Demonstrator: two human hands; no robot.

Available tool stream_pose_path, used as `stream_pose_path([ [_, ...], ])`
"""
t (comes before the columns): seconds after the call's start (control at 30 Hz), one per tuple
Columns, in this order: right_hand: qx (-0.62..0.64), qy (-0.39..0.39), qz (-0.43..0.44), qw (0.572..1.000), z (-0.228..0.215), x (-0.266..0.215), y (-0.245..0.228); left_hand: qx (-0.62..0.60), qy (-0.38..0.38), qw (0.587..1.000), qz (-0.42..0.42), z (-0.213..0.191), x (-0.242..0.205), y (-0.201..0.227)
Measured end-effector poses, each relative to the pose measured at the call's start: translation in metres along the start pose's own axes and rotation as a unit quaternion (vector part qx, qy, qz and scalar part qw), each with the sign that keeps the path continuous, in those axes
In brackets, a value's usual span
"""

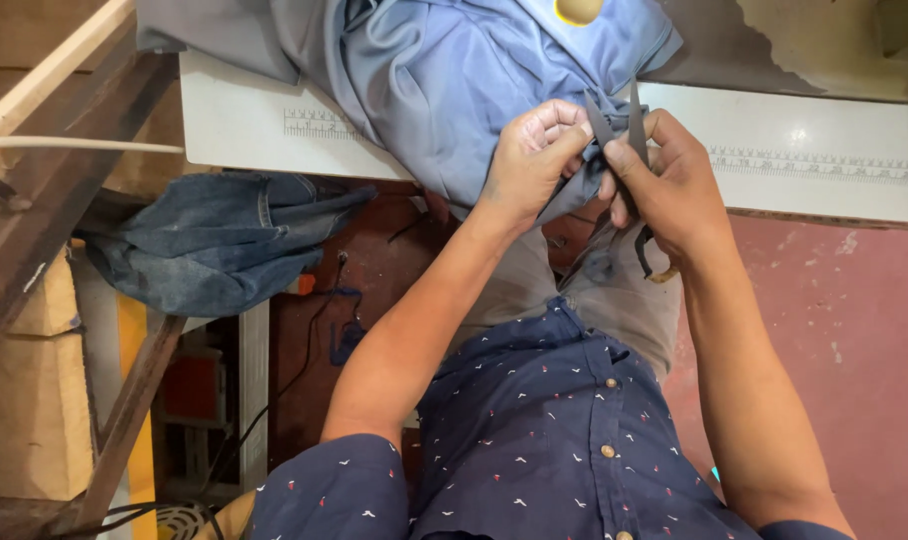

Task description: Trimming excess threads and fabric from a blue garment using thread snips at a sewing workstation.

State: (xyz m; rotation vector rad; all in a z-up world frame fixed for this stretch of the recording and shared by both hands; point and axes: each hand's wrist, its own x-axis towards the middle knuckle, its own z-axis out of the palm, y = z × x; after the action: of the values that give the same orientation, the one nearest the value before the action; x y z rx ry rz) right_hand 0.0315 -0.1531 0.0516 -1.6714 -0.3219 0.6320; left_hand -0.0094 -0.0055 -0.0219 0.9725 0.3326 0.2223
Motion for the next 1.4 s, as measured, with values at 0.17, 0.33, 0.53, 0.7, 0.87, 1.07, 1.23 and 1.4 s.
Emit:
stream_pose_path([
  [0.17, 0.029, -0.009, -0.007, 1.0, -0.002, 0.0, 0.006, -0.065, -0.019, 0.998, 0.004, 0.002, -0.005, 0.0],
  [0.33, 0.046, -0.01, 0.017, 0.999, -0.006, 0.004, 0.012, -0.087, -0.029, 0.996, 0.007, 0.001, -0.005, -0.006],
  [0.53, 0.058, -0.027, 0.027, 0.998, -0.004, 0.007, 0.011, -0.119, -0.04, 0.992, 0.005, 0.0, -0.008, -0.006],
  [0.7, 0.072, -0.033, 0.019, 0.997, 0.0, 0.006, 0.008, -0.171, -0.054, 0.984, -0.012, 0.006, -0.016, 0.003],
  [0.87, 0.067, -0.032, 0.017, 0.997, 0.0, 0.004, 0.009, -0.192, -0.068, 0.978, -0.033, 0.008, -0.022, 0.01],
  [1.07, 0.096, -0.016, 0.023, 0.995, 0.001, 0.003, 0.011, -0.202, -0.088, 0.975, -0.032, 0.002, -0.018, 0.003],
  [1.23, 0.128, -0.014, 0.025, 0.991, 0.008, 0.002, 0.005, -0.215, -0.092, 0.972, -0.032, 0.002, -0.019, 0.01],
  [1.4, 0.146, -0.014, 0.025, 0.989, 0.008, 0.003, 0.005, -0.218, -0.089, 0.971, -0.033, 0.001, -0.015, 0.001],
])
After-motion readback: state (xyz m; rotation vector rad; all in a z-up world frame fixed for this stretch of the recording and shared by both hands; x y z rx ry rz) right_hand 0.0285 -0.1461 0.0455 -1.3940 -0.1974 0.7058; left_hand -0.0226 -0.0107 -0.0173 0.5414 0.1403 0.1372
